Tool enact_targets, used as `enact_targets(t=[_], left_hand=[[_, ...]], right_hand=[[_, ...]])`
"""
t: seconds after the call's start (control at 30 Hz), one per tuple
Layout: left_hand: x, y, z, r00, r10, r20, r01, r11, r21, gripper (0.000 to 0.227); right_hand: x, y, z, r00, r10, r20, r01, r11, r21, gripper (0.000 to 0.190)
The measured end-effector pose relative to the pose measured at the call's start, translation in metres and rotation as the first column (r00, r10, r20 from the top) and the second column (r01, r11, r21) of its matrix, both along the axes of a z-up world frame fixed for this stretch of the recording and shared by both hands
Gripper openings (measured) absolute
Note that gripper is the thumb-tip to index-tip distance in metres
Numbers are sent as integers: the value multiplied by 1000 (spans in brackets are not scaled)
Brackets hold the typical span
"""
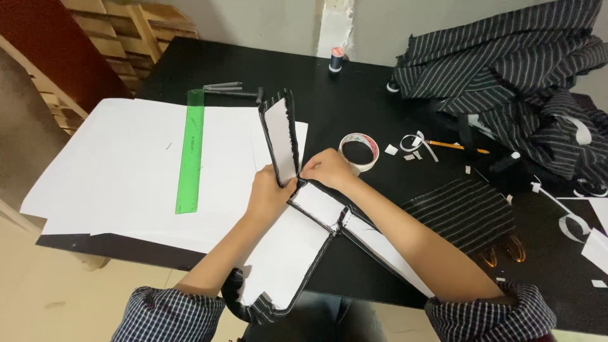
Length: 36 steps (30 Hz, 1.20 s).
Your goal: Assemble a wallet by applying adhesive tape to a template and covering it with striped fabric.
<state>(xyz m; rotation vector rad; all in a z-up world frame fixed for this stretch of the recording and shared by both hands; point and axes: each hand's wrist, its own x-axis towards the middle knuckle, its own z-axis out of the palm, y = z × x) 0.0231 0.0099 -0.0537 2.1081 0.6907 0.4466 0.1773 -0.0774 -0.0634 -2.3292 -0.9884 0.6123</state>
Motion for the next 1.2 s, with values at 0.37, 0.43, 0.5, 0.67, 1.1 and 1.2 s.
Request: enact_targets(t=[0.37, 0.43, 0.5, 0.67, 1.1, 1.2], left_hand=[[5, 2, -23, 998, 47, 43, -51, 995, 83, 23], [5, 2, -22, 998, 42, 53, -46, 996, 72, 23], [5, 2, -19, 997, 34, 69, -38, 997, 64, 23], [6, 0, -27, 995, 39, 96, -45, 997, 62, 20], [3, 0, -19, 990, 14, 143, -24, 998, 65, 21], [6, 0, -19, 990, 27, 138, -33, 999, 35, 18]], right_hand=[[-20, 0, -24, 926, 121, 358, -153, 986, 62, 19], [-22, -2, -31, 931, 101, 351, -136, 988, 77, 16], [-23, -3, -29, 934, 77, 349, -117, 989, 93, 13], [-17, -7, -13, 999, 19, 28, -21, 997, 72, 26], [-15, -38, 23, 979, 84, 187, -61, 990, -123, 22], [-28, -40, 17, 980, 57, 188, -62, 998, 18, 18]])
